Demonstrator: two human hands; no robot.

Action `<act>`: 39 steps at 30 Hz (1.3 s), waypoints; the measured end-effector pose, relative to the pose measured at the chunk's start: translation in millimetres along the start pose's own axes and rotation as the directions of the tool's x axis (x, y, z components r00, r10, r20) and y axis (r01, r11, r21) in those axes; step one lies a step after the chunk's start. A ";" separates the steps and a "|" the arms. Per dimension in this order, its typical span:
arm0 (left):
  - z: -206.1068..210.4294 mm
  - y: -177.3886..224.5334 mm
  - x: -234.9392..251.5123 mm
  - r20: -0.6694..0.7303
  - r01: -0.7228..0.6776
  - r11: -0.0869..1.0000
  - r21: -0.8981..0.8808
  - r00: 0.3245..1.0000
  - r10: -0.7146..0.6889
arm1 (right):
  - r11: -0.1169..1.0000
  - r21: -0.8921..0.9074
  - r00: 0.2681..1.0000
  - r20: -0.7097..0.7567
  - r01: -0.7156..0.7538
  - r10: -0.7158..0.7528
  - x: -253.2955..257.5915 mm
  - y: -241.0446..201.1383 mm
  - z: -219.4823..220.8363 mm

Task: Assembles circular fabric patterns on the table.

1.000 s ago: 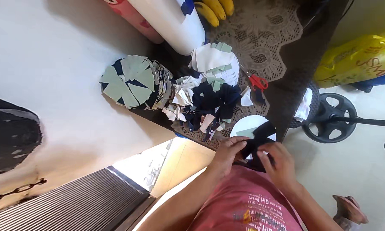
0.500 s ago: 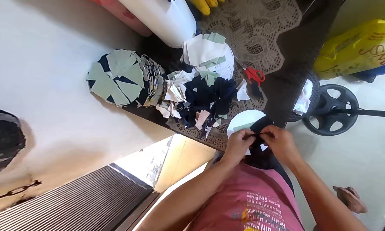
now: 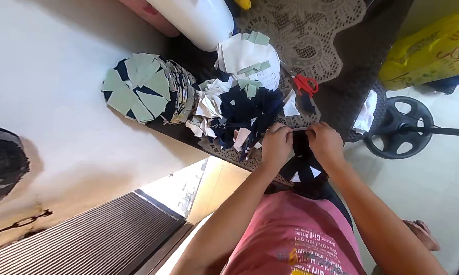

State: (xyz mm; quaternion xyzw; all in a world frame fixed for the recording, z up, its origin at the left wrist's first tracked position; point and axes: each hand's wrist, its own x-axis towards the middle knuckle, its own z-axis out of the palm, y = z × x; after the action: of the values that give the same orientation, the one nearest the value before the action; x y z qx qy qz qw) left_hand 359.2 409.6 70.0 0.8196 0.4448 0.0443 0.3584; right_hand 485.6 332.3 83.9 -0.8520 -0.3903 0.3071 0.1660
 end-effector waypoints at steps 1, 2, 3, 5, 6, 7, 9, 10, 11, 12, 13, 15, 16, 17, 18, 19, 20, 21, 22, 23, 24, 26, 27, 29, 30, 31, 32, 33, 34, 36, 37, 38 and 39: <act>-0.1 1.3 0.8 0.000 0.010 1.000 0.004 1.000 -0.010 | 1.000 -0.016 1.000 0.000 -0.005 0.005 1.0 -1.0 -0.4; -0.5 3.1 1.8 0.007 0.027 1.000 0.010 1.000 -0.027 | 1.000 -0.026 1.000 0.003 -0.011 0.011 2.2 -1.7 -0.9; -1.0 4.6 2.8 0.015 0.044 0.999 0.014 0.999 -0.044 | 0.999 -0.030 1.000 0.007 -0.016 0.016 3.4 -2.2 -1.3; -2.4 6.8 5.0 0.035 0.068 0.997 0.029 0.997 -0.069 | 0.999 -0.032 1.000 0.009 -0.020 0.020 5.2 -3.3 -1.6; -2.8 7.6 5.9 0.043 0.075 0.997 0.036 0.996 -0.077 | 0.999 -0.034 1.000 0.010 -0.020 0.021 6.0 -3.5 -1.5; -3.1 8.2 6.5 0.047 0.080 0.996 0.045 0.995 -0.082 | 0.999 -0.037 1.000 0.008 -0.020 0.020 6.6 -3.7 -1.2; -3.7 9.3 7.6 0.060 0.090 0.994 0.062 0.994 -0.094 | 0.998 -0.053 1.000 0.011 -0.022 0.023 7.9 -4.6 -1.2; -3.6 9.4 8.1 0.063 0.092 0.993 0.068 0.993 -0.097 | 0.998 -0.057 1.000 0.014 -0.026 0.026 8.6 -5.0 -1.6; -3.3 9.1 8.4 0.062 0.089 0.994 0.071 0.994 -0.093 | 0.998 -0.061 0.999 0.021 -0.029 0.031 9.2 -5.3 -2.1; -2.6 8.2 8.7 0.056 0.081 0.994 0.072 0.995 -0.086 | 0.998 -0.062 0.999 0.028 -0.031 0.033 9.9 -5.5 -2.3; -2.2 7.8 9.2 0.051 0.081 0.994 0.073 0.995 -0.085 | 0.998 -0.064 0.999 0.031 -0.030 0.032 10.7 -5.5 -2.1; -2.1 8.5 10.5 0.054 0.098 0.992 0.076 0.993 -0.102 | 0.997 -0.067 0.999 0.032 -0.035 0.037 12.1 -5.8 -1.9; -2.1 8.9 11.0 0.055 0.107 0.991 0.077 0.992 -0.111 | 0.997 -0.065 0.999 0.032 -0.037 0.039 12.4 -5.8 -2.3; -2.2 9.3 11.4 0.055 0.114 0.991 0.077 0.991 -0.118 | 0.998 -0.056 0.999 0.027 -0.038 0.039 12.2 -5.4 -2.9; -2.3 9.7 11.5 0.055 0.119 0.990 0.073 0.991 -0.123 | 0.998 -0.038 0.999 0.016 -0.040 0.041 10.7 -4.4 -4.0; -2.5 10.2 11.6 0.055 0.125 0.990 0.071 0.990 -0.129 | 0.999 -0.012 0.999 -0.007 -0.038 0.038 7.7 -2.1 -4.9; -3.0 11.2 11.8 0.057 0.135 0.988 0.068 0.989 -0.139 | 1.000 0.015 0.999 -0.048 -0.023 0.023 3.4 1.8 -5.0; -4.1 12.7 12.3 0.065 0.151 0.986 0.065 0.986 -0.155 | 0.999 0.035 0.995 -0.099 0.004 -0.001 -1.7 6.9 -4.2; -4.8 13.8 12.9 0.066 0.164 0.984 0.062 0.983 -0.168 | 0.999 0.046 0.990 -0.143 0.027 -0.020 -7.2 11.5 -3.1; -5.3 14.3 13.2 0.069 0.175 0.983 0.055 0.982 -0.178 | 0.998 0.046 0.982 -0.184 0.050 -0.041 -12.7 16.0 -0.9; -5.3 14.5 13.5 0.069 0.180 0.982 0.051 0.981 -0.183 | 0.997 0.037 0.974 -0.216 0.075 -0.065 -17.7 20.0 2.3; -5.0 14.5 13.6 0.069 0.180 0.983 0.047 0.981 -0.183 | 0.989 -0.010 0.951 -0.275 0.145 -0.142 -24.2 26.4 11.5; -5.0 14.4 13.4 0.070 0.179 0.983 0.047 0.981 -0.182 | 0.984 -0.038 0.940 -0.289 0.177 -0.180 -26.0 27.9 16.2; -4.8 14.2 13.6 0.074 0.179 0.982 0.055 0.980 -0.183 | 0.970 -0.098 0.923 -0.298 0.223 -0.242 -26.3 27.8 23.0; -4.5 14.2 13.8 0.072 0.179 0.982 0.060 0.980 -0.183 | 0.963 -0.128 0.915 -0.301 0.239 -0.267 -25.5 26.9 25.2; -4.3 14.3 13.9 0.072 0.180 0.982 0.064 0.980 -0.184 | 0.956 -0.154 0.911 -0.298 0.249 -0.285 -24.7 26.3 27.2; -4.0 14.2 14.0 0.068 0.181 0.981 0.067 0.980 -0.186 | 0.952 -0.172 0.910 -0.290 0.254 -0.296 -23.6 25.7 28.3; -3.6 14.0 14.1 0.062 0.180 0.981 0.070 0.981 -0.184 | 0.951 -0.186 0.918 -0.269 0.246 -0.290 -22.9 25.0 28.4; -3.0 13.6 14.0 0.053 0.177 0.982 0.065 0.982 -0.180 | 0.952 -0.198 0.928 -0.247 0.234 -0.279 -22.1 24.8 28.3; -2.0 10.7 13.0 0.038 0.157 0.987 0.030 0.987 -0.158 | 0.953 -0.214 0.940 -0.217 0.216 -0.262 -21.2 25.7 27.8; -0.8 7.1 11.5 0.021 0.124 0.992 0.008 0.992 -0.124 | 0.951 -0.220 0.943 -0.208 0.215 -0.261 -21.1 26.3 27.3; 1.4 1.7 8.7 -0.011 0.070 0.997 -0.012 0.997 -0.071 | 0.950 -0.225 0.945 -0.197 0.215 -0.260 -21.3 26.4 26.3; 4.5 -4.6 5.2 -0.049 0.003 1.000 -0.018 0.999 -0.004 | 0.951 -0.226 0.951 -0.180 0.211 -0.253 -21.8 25.8 25.2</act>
State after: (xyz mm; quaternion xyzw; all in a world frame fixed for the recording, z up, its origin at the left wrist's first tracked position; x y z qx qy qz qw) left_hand 360.8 412.7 62.6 0.8142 0.4543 0.0678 0.3550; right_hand 472.7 300.1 59.9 -0.8396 -0.4982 0.1536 0.1524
